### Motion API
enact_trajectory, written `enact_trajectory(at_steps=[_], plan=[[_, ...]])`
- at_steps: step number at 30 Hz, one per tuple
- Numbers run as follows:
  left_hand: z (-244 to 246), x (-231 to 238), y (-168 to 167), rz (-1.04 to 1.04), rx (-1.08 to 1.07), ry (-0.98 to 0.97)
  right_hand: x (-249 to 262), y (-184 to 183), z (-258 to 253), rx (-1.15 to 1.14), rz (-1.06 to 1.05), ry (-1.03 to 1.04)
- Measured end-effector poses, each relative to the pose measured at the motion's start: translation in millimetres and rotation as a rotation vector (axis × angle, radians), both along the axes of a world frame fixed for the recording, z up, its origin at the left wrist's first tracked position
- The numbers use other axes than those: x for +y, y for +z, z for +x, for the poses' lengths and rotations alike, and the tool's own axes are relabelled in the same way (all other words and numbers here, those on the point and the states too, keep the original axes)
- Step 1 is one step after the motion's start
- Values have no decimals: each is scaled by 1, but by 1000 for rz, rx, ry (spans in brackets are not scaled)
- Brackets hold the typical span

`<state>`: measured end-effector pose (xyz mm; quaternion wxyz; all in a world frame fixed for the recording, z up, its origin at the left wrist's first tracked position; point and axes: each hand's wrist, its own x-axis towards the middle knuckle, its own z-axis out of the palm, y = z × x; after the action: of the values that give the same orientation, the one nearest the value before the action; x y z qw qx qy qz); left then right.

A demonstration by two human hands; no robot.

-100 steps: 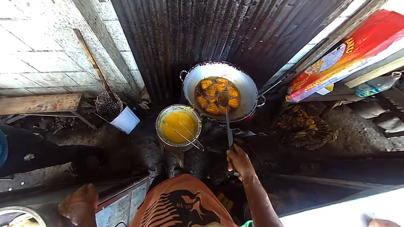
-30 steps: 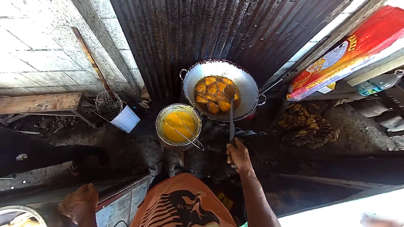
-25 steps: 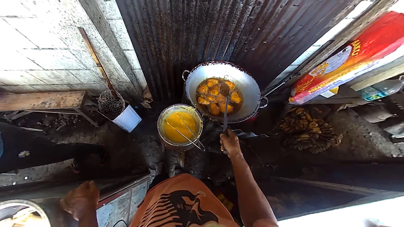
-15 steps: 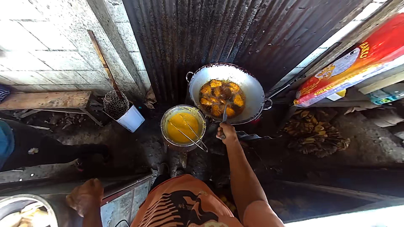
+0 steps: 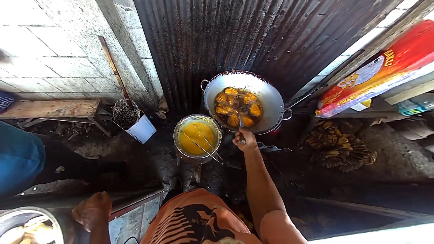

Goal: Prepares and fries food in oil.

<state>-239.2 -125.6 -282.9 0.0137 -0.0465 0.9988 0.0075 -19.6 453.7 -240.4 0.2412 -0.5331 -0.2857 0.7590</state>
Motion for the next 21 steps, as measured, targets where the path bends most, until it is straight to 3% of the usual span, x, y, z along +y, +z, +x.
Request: enact_trajectory(at_steps=[3,6,13,16,21], plan=[[1,4,5,24,-3,3,0,-4,-9,20,-39,-16],[1,3,3,12,11,3,-4,6,-15,198,-115,-100],[3,2,2,18,23,-11,1,-6,13,401,-191,-77],[3,2,2,13,24,-2,-3,-5,21,282,-133,-39],[3,3,3,20,16,2,-17,-1,30,-171,193,213]])
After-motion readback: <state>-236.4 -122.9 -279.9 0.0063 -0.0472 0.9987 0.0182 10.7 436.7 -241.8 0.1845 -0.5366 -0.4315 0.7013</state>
